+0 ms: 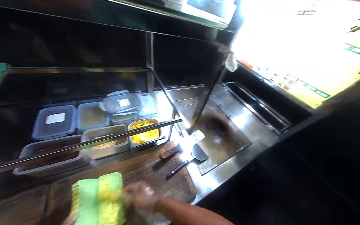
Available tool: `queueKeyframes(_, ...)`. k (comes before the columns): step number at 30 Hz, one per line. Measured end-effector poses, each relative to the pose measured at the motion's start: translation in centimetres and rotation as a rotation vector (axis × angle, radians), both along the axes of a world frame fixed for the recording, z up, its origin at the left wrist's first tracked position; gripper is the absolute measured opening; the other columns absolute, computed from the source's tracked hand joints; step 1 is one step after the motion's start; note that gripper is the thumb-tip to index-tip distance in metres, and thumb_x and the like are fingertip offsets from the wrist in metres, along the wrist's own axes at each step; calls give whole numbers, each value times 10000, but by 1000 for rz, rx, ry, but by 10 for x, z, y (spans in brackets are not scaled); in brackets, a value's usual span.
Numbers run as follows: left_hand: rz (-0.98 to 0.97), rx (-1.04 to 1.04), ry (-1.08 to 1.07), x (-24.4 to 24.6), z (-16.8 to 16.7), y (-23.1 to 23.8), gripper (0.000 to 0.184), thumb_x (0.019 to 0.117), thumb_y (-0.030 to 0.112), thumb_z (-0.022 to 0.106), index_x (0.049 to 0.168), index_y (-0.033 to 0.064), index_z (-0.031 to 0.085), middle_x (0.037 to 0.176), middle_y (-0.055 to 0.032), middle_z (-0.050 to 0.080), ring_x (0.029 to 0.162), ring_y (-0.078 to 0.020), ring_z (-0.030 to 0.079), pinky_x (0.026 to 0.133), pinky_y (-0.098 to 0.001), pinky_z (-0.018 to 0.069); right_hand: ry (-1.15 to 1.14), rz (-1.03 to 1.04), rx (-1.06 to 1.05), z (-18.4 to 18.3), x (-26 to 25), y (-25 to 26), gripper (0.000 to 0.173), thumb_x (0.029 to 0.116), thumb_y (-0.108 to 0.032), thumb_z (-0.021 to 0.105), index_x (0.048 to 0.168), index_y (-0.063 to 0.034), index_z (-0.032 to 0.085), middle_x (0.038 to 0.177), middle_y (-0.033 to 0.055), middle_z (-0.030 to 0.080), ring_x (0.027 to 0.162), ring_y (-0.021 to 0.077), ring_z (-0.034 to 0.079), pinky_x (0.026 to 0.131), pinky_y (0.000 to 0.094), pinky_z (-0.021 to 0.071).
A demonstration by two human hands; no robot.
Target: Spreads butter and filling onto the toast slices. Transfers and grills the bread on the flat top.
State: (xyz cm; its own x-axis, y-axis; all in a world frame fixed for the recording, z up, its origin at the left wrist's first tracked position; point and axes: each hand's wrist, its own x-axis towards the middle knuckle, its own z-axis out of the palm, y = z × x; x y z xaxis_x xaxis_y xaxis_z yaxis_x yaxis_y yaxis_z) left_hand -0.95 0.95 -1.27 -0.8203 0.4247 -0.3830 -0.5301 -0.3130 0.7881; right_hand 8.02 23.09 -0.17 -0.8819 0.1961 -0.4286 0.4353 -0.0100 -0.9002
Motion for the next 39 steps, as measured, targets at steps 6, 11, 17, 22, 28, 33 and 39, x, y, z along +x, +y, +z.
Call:
queueKeyframes(6, 156, -249, -203, 7, 22, 7, 306, 1036, 218, 473, 1256, 53, 606, 1047, -99, 710, 922, -189, 704, 781, -422, 608, 98, 188, 913, -10, 3, 0, 425, 1029, -201, 467, 1420, -278, 615, 1284, 92, 699, 1160, 259, 684, 974, 495, 571)
queueKeyframes(11, 135, -222, -180, 5, 18, 1, 349, 1036, 235, 479, 1300, 47, 608, 1115, -128, 712, 989, -220, 709, 834, -439, 610, 140, 75, 794, -2, 14, -14, 378, 1005, -146, 491, 1313, -208, 701, 1200, 88, 733, 1131, 227, 696, 997, 442, 564)
queueKeyframes(17, 76, -252, -152, 1, 20, 0, 399, 1037, 218, 467, 1392, 70, 574, 1201, -133, 704, 1044, -222, 706, 859, -429, 609, 130, 250, 602, -13, 7, -7, 339, 1005, -159, 512, 1284, -161, 704, 1197, 84, 728, 1132, 194, 685, 1016, 417, 545)
queueKeyframes(22, 115, -251, -140, 4, 14, 1, 378, 1030, 209, 472, 1348, 41, 589, 1170, -137, 703, 1020, -217, 704, 851, -422, 606, -94, -13, -99, -6, -55, 16, 233, 947, -59, 644, 1175, -16, 669, 894, 58, 667, 738, 128, 601, 697, 320, 531)
queueKeyframes(28, 131, -234, -184, 6, 16, 0, 359, 1031, 201, 466, 1327, 40, 591, 1146, -136, 703, 1008, -219, 704, 836, -424, 606, -122, 4, 66, 4, -65, 36, 248, 966, -101, 654, 1206, -45, 682, 1013, 72, 704, 869, 123, 666, 812, 314, 574)
queueKeyframes(33, 175, -86, -245, 3, 14, 0, 333, 1041, 226, 438, 1252, 43, 619, 1063, -144, 727, 943, -240, 728, 793, -455, 624, 84, 275, 878, -6, -24, 25, 345, 1022, -242, 487, 1300, -220, 690, 1208, 88, 719, 1132, 250, 689, 978, 493, 567)
queueKeyframes(39, 107, 95, -287, 1, 11, -13, 354, 1038, 234, 404, 1249, 46, 616, 1065, -163, 733, 946, -269, 736, 801, -481, 626, 10, 244, 697, 29, 30, -22, 322, 1010, -182, 530, 1276, -159, 710, 1169, 112, 730, 1089, 258, 704, 959, 477, 573)
